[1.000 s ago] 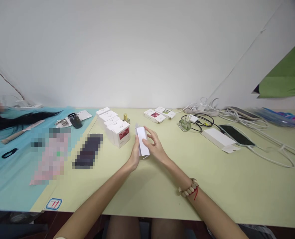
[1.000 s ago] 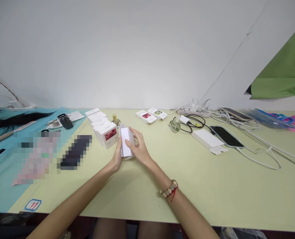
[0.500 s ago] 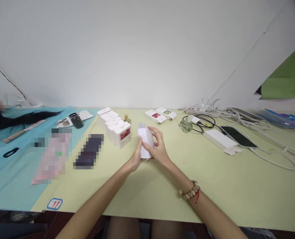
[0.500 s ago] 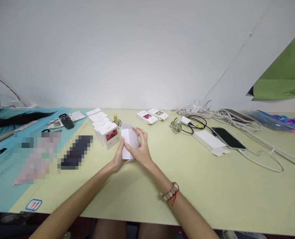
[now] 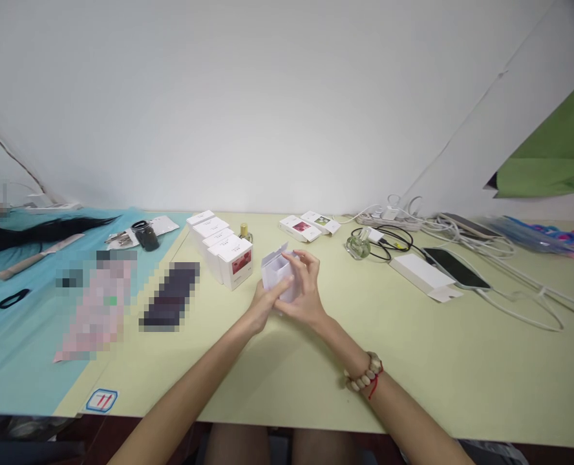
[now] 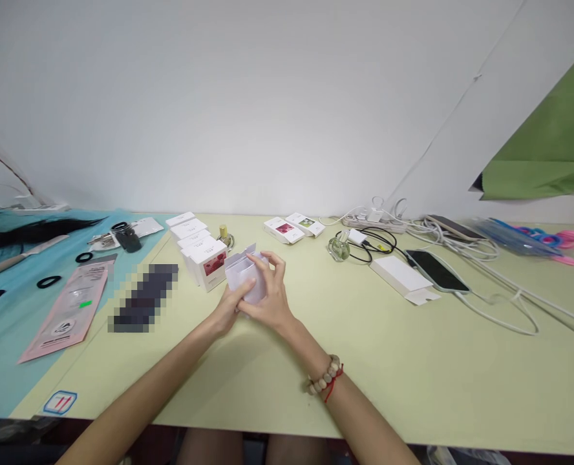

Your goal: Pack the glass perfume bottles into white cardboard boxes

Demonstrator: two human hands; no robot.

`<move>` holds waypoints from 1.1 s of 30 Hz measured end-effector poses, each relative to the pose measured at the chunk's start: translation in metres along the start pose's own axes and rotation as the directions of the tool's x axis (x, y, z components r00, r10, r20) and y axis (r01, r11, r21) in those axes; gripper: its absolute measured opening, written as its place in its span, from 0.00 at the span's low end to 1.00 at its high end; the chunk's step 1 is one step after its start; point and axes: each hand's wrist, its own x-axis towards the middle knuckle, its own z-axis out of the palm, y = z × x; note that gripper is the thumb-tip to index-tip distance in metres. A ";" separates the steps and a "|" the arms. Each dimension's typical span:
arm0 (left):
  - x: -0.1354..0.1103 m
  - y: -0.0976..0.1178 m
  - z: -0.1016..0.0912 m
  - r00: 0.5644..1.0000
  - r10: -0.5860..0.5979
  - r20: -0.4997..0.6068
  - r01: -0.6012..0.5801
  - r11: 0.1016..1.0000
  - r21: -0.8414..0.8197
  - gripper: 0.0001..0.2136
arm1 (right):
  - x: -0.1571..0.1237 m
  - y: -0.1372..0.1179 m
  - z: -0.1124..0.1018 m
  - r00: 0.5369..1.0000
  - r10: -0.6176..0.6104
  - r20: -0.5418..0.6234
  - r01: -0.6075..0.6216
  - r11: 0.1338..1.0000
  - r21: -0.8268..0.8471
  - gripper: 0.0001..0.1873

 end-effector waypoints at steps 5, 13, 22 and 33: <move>0.003 -0.002 -0.004 0.997 -0.019 -0.077 0.020 1.000 0.006 0.23 | 0.002 0.002 -0.007 0.998 0.058 -0.015 -0.055 0.990 0.131 0.32; 0.007 0.001 -0.010 0.985 -0.166 -0.040 0.170 0.976 0.139 0.25 | 0.007 0.008 -0.002 0.876 0.483 -0.002 -0.397 0.724 0.564 0.30; 0.010 -0.004 -0.012 0.996 -0.062 -0.068 0.077 0.966 0.248 0.26 | 0.004 0.008 0.000 0.765 0.605 0.221 -0.608 0.564 0.559 0.22; 0.004 -0.009 -0.009 0.993 0.049 -0.104 -0.027 0.978 0.208 0.30 | 0.003 0.005 0.001 0.843 0.511 0.171 -0.527 0.715 0.460 0.22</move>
